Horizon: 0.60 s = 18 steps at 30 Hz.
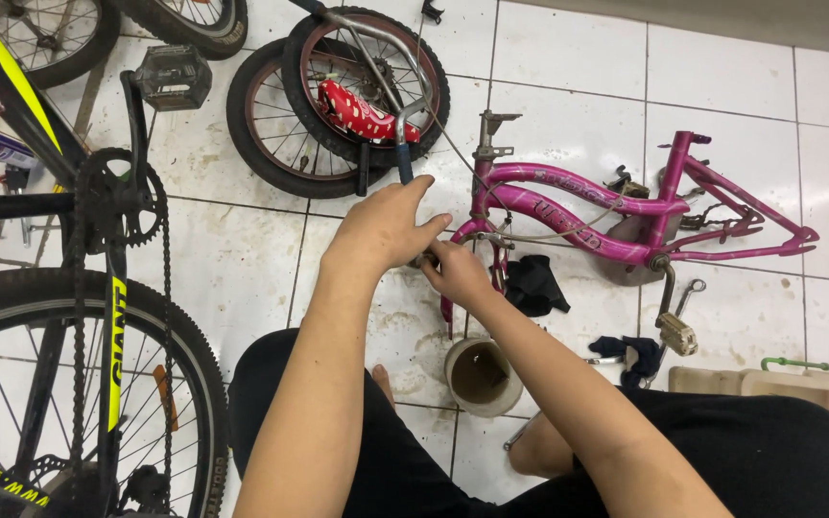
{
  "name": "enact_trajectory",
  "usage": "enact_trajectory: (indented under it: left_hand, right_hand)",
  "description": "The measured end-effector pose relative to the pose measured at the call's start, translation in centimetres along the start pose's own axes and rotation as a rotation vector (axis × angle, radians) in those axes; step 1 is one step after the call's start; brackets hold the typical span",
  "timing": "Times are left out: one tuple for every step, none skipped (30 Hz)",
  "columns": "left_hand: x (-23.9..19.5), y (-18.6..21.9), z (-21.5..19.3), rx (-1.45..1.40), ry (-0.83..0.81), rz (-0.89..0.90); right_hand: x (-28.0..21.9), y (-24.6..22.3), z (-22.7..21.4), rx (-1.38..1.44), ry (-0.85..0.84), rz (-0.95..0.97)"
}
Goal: The person cleans the front fork and head tube area of a pink bicycle frame using a brush and a dark liquid from a container. They scrub the metal parts and then wipe them with a black cloth.
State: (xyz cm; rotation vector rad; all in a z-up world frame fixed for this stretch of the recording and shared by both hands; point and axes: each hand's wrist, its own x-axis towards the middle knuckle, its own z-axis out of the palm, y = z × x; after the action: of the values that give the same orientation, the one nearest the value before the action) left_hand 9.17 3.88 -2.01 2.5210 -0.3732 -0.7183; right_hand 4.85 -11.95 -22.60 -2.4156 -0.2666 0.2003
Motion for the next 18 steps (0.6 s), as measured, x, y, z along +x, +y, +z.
enact_trajectory:
  left_hand:
    - [0.0,-0.1,0.1,-0.001,0.001,0.001]
    - [0.0,-0.2,0.2,0.002,-0.007,-0.007]
    - [0.0,-0.2,0.2,0.006,-0.013,-0.013]
    - [-0.1,-0.2,0.1,0.005,-0.010,-0.010]
    - [-0.3,-0.1,0.1,0.002,-0.013,-0.010]
    - [-0.5,0.0,0.0,-0.001,-0.016,-0.011]
    - [-0.7,-0.1,0.1,-0.003,-0.015,-0.011]
    - [-0.8,-0.2,0.2,-0.002,-0.012,-0.013]
    - [-0.7,-0.2,0.2,0.001,-0.007,-0.009]
    - [-0.9,0.0,0.0,0.001,-0.004,-0.005]
    - [-1.2,0.1,-0.1,-0.003,-0.008,-0.010]
    - [-1.4,0.2,-0.2,-0.007,-0.012,-0.015]
    - [-1.6,0.2,-0.2,-0.008,-0.012,-0.016]
    - [-1.7,0.2,-0.2,-0.009,-0.005,-0.013]
    - [-1.8,0.2,-0.2,-0.010,0.002,-0.010]
    - [-2.0,0.2,-0.1,-0.010,0.003,-0.012]
    - [-2.1,0.2,0.0,-0.011,0.006,-0.011]
    - [-2.1,0.4,0.1,-0.011,0.009,-0.011]
  right_hand:
    - [-0.1,-0.1,0.0,-0.002,0.000,0.000]
    - [-0.1,-0.1,0.0,0.001,0.020,-0.010]
    - [-0.1,-0.1,-0.1,0.001,0.042,-0.022]
    - [-0.1,-0.5,-0.5,-0.002,0.045,-0.023]
    - [-0.2,-0.9,-0.9,0.015,0.046,-0.037]
    - [-0.4,-1.3,-1.3,0.032,0.047,-0.051]
    - [-0.6,-1.5,-1.4,0.030,0.045,-0.051]
    - [-0.8,-1.7,-1.4,0.051,0.068,-0.046]
    - [-0.9,-1.8,-1.7,0.069,0.096,-0.040]
    - [-1.5,-2.1,-2.0,0.065,0.099,-0.041]
    - [-2.1,-2.5,-2.3,0.061,0.160,-0.086]
    - [-2.7,-2.8,-2.6,0.058,0.221,-0.130]
    - [-3.0,-2.3,-2.3,0.057,0.220,-0.131]
    - [-3.2,-1.8,-1.9,0.049,0.251,-0.120]
    - [-3.5,-1.3,-1.5,0.042,0.282,-0.109]
    - [-3.6,-1.5,-1.6,0.042,0.281,-0.111]
    - [-3.8,-1.6,-1.7,0.082,0.318,-0.107]
    - [-3.9,-1.7,-1.8,0.121,0.354,-0.103]
